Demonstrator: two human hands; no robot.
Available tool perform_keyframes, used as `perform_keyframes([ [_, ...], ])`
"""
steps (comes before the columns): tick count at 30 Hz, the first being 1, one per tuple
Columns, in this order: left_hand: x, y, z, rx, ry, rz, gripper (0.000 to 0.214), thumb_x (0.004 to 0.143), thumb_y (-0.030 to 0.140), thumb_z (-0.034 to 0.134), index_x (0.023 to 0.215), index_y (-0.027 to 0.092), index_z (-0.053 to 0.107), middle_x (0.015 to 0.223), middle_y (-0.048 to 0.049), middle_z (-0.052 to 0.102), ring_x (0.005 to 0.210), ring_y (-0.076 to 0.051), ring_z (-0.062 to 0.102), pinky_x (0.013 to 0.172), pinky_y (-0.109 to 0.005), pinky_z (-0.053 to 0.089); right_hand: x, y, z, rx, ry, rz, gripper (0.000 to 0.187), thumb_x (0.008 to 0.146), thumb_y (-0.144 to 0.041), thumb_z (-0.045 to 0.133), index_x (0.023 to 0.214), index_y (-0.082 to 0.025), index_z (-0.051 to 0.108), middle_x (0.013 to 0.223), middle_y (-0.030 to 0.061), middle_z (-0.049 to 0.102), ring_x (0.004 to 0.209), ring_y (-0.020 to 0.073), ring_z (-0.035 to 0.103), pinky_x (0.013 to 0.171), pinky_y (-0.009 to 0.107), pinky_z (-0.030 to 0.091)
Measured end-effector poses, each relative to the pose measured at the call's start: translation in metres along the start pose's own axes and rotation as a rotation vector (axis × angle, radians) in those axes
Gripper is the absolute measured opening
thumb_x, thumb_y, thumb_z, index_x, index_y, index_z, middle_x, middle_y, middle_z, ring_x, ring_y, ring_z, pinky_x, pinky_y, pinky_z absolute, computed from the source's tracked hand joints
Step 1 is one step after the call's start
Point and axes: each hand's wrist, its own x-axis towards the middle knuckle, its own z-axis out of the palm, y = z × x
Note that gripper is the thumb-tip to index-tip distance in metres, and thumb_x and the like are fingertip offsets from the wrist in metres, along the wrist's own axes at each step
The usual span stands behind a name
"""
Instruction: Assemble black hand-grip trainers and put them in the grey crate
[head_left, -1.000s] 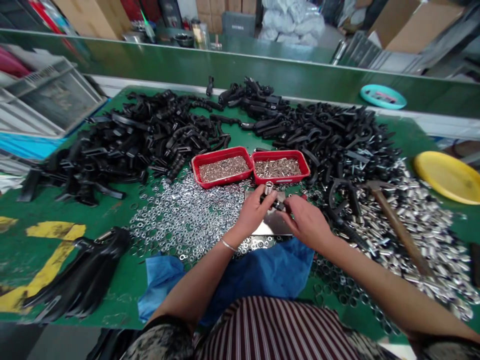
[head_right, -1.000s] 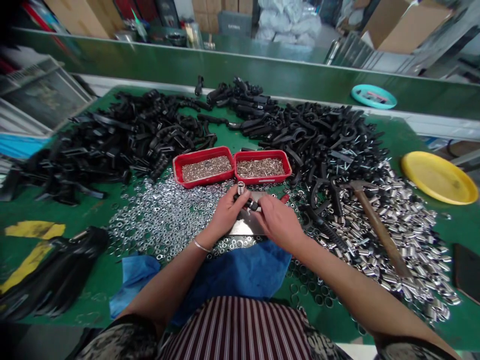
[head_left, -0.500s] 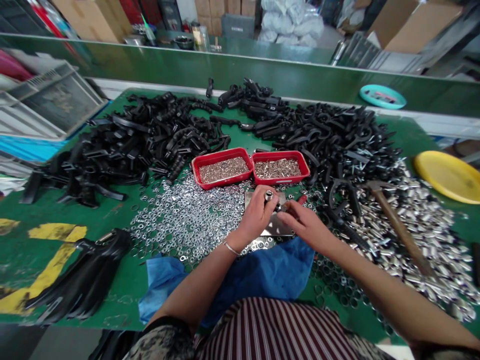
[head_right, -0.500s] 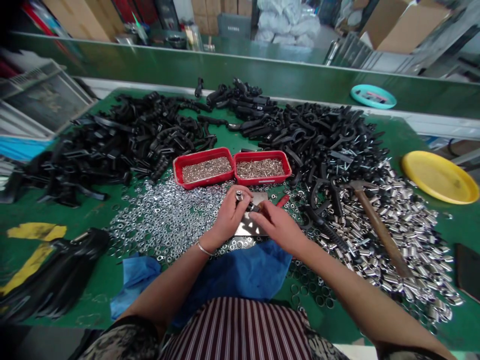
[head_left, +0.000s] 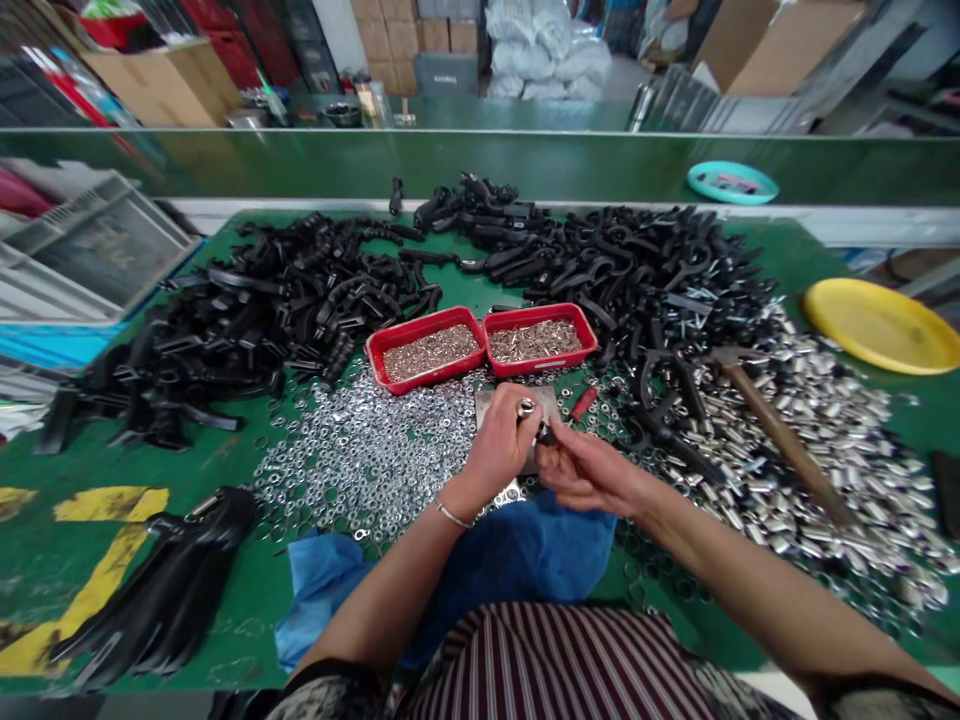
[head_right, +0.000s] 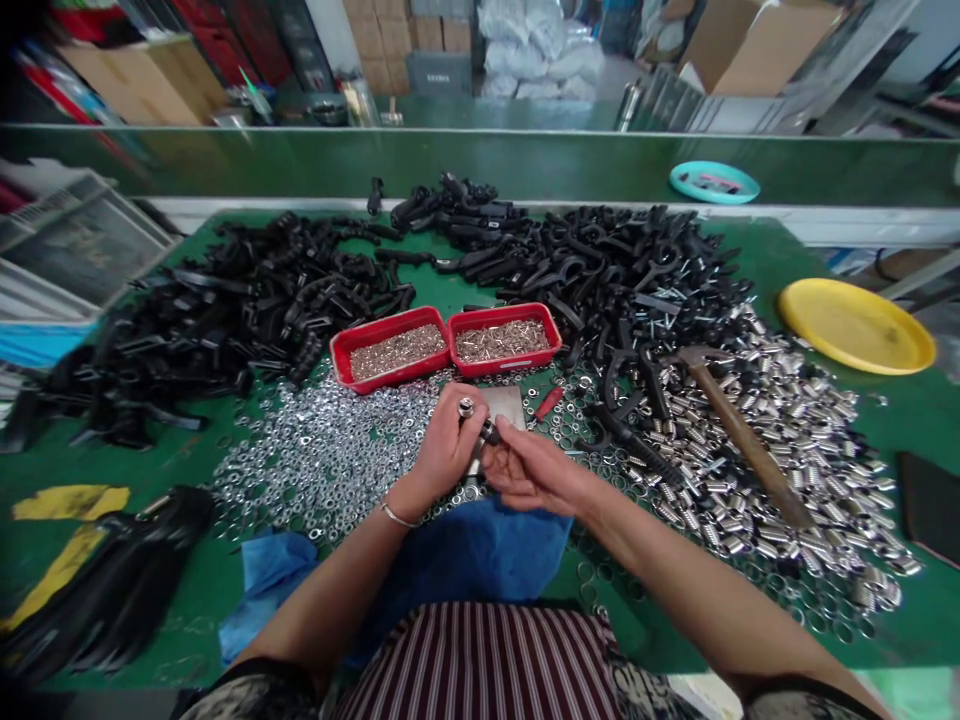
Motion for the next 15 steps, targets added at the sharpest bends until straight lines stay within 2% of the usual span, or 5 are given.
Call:
perform_keyframes([
  [4,0.003,0.005,-0.001,0.062,-0.027,-0.042,0.015,0.104,0.032,0.041,0.101,0.02,0.05,0.1,-0.0062,0.057,0.096,-0.019,0.056,0.091,-0.034,0.046,-0.003,0.002,-0.001,0.019,0.109,-0.094,0.054,0.09,-0.073,0.047,0.08,-0.02,0.054,0.063,-0.0008,0.056,0.046,0.0093,0.039,0.044,0.023,0.032],
  [7,0.008,0.006,-0.001,0.165,-0.12,-0.047,0.018,0.105,0.032,0.038,0.103,0.019,0.05,0.101,-0.0067,0.057,0.096,-0.02,0.056,0.09,-0.034,0.046,-0.003,0.009,-0.003,0.204,-0.099,0.002,0.064,0.094,-0.076,0.027,0.085,-0.02,0.056,0.053,-0.0054,0.046,0.038,0.0081,0.024,0.038,0.022,0.024],
  [9,0.011,0.004,0.002,0.304,-0.274,-0.037,0.019,0.104,0.03,0.039,0.102,0.017,0.052,0.102,-0.0083,0.057,0.096,-0.022,0.056,0.09,-0.036,0.047,-0.002,0.018,-0.005,0.209,-0.202,0.061,0.07,0.095,-0.075,0.018,0.091,-0.019,0.059,0.051,-0.006,0.045,0.036,0.0082,0.019,0.036,0.022,0.02],
  [12,0.013,-0.004,0.01,0.557,-0.535,0.027,0.016,0.099,0.026,0.047,0.095,0.015,0.057,0.101,-0.0114,0.059,0.1,-0.026,0.056,0.093,-0.042,0.045,-0.004,0.03,-0.016,-0.121,-0.076,-0.077,0.056,0.096,-0.068,0.039,0.086,-0.018,0.062,0.057,-0.0015,0.055,0.048,0.0113,0.043,0.047,0.023,0.036],
  [15,0.018,-0.009,0.015,0.662,-0.631,0.079,0.021,0.093,0.033,0.058,0.1,0.014,0.061,0.105,-0.013,0.061,0.104,-0.03,0.055,0.093,-0.046,0.044,-0.021,0.034,-0.04,-0.326,0.019,-0.191,0.043,0.098,-0.058,0.047,0.086,-0.02,0.062,0.069,0.0013,0.064,0.064,0.0147,0.056,0.06,0.027,0.044],
])
